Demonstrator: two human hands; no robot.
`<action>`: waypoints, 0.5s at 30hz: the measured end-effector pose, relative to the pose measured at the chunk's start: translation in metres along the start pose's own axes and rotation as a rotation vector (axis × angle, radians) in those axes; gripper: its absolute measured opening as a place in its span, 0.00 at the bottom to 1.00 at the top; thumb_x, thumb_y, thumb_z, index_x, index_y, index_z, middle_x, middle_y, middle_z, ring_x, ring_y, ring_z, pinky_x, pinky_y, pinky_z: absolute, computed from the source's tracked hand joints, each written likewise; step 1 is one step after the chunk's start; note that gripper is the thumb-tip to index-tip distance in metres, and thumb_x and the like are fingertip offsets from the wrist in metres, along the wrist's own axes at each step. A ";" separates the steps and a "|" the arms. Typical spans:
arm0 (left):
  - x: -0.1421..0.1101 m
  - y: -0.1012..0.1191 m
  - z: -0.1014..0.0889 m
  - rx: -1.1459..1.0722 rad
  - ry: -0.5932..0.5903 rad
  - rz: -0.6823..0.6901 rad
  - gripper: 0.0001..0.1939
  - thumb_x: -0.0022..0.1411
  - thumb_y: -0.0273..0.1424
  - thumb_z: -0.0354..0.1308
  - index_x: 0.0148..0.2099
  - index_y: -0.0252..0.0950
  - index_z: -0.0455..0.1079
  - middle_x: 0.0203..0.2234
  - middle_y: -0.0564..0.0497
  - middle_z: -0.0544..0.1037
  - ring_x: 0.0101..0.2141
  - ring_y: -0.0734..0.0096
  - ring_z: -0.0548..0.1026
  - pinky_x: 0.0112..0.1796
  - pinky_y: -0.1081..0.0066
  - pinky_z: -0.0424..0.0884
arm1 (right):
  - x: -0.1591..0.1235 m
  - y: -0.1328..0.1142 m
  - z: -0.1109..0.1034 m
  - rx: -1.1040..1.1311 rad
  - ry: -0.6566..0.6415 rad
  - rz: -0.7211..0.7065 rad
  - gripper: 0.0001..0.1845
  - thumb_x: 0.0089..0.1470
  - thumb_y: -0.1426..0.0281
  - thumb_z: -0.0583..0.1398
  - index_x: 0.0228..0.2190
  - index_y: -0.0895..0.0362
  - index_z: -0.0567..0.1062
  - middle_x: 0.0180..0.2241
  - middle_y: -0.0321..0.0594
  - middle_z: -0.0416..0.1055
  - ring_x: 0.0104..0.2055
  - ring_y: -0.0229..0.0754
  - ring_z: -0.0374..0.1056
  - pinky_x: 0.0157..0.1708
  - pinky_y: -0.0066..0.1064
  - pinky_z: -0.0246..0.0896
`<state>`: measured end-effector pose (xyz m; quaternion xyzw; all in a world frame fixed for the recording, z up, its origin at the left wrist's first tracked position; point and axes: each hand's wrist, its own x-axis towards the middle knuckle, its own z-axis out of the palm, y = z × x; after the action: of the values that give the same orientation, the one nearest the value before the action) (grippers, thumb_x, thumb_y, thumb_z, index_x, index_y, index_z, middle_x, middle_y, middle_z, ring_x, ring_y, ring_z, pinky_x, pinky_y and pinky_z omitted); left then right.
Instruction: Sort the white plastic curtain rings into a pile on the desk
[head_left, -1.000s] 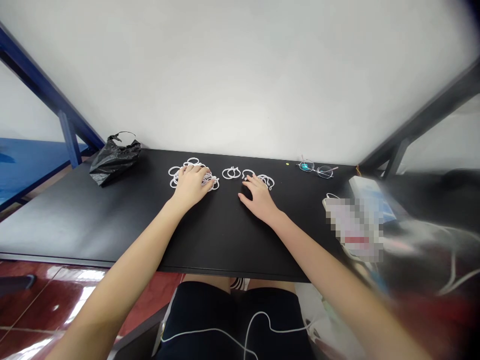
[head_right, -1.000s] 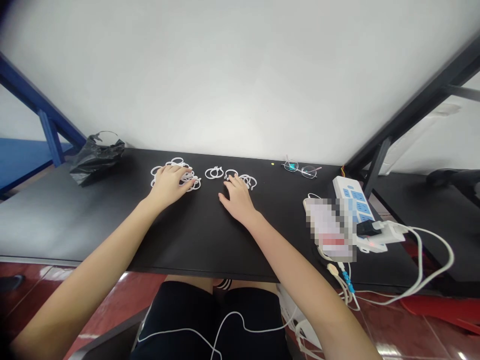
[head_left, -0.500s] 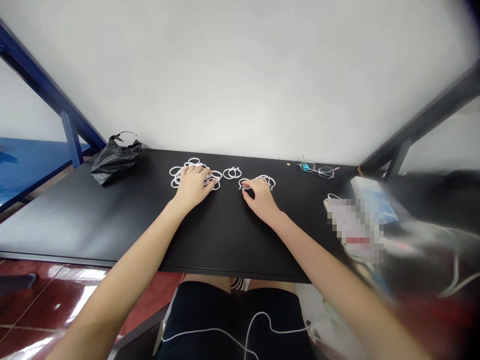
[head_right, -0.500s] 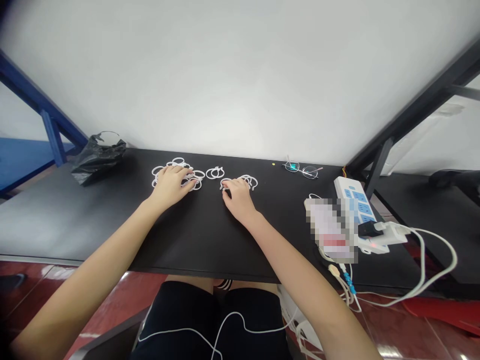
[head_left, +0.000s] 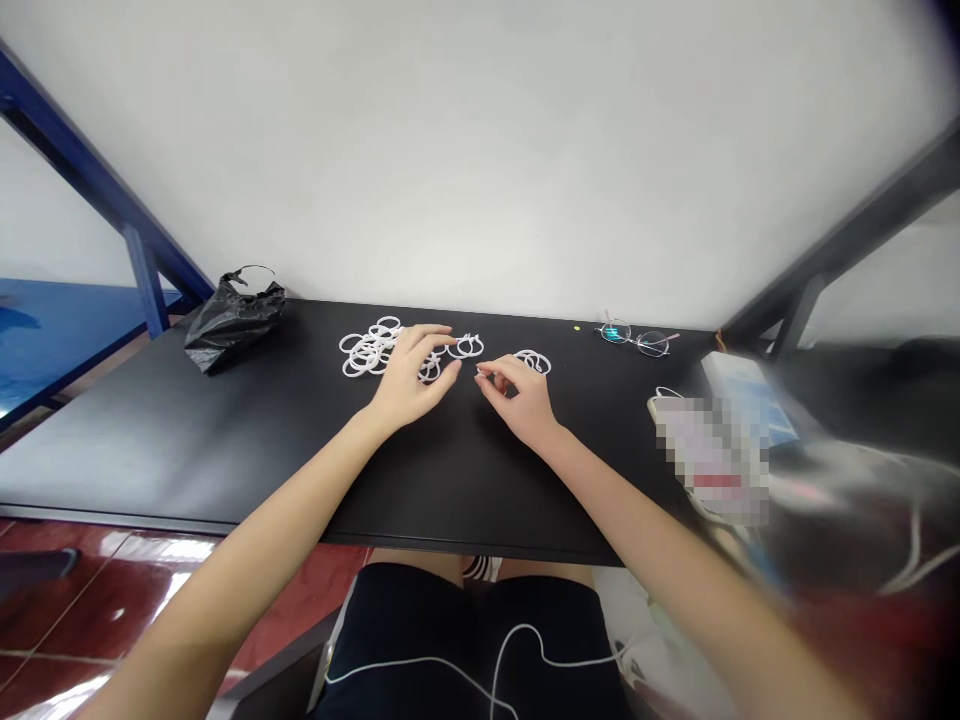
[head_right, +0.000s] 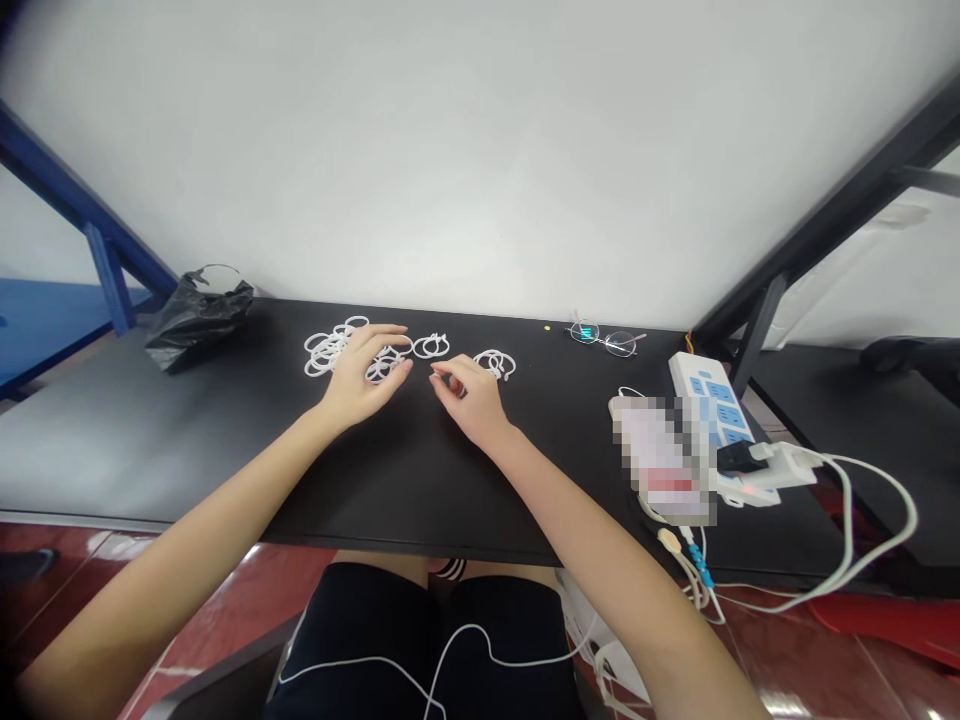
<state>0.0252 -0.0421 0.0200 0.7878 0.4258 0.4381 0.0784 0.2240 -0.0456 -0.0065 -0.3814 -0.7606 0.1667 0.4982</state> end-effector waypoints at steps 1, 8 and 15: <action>-0.001 0.004 0.001 -0.075 -0.048 0.014 0.15 0.63 0.35 0.56 0.51 0.38 0.69 0.52 0.43 0.72 0.55 0.58 0.68 0.56 0.56 0.62 | 0.000 -0.001 0.000 0.020 0.014 -0.010 0.08 0.58 0.67 0.58 0.36 0.52 0.78 0.27 0.36 0.70 0.25 0.37 0.63 0.31 0.33 0.66; -0.008 0.007 0.020 -0.448 -0.427 -0.127 0.27 0.55 0.35 0.64 0.57 0.37 0.66 0.46 0.45 0.76 0.43 0.62 0.76 0.44 0.64 0.74 | -0.004 -0.013 0.003 0.231 -0.023 0.096 0.11 0.56 0.66 0.61 0.42 0.51 0.76 0.34 0.38 0.75 0.33 0.39 0.72 0.36 0.34 0.72; -0.010 0.000 0.028 -0.612 -0.412 -0.236 0.24 0.55 0.29 0.62 0.55 0.34 0.68 0.43 0.45 0.78 0.42 0.63 0.78 0.47 0.62 0.74 | -0.004 -0.016 0.005 0.218 -0.002 0.102 0.07 0.56 0.65 0.61 0.36 0.51 0.78 0.34 0.38 0.76 0.31 0.38 0.72 0.35 0.33 0.72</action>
<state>0.0443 -0.0428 -0.0032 0.7450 0.3386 0.3652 0.4438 0.2139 -0.0588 -0.0012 -0.3630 -0.7181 0.2741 0.5268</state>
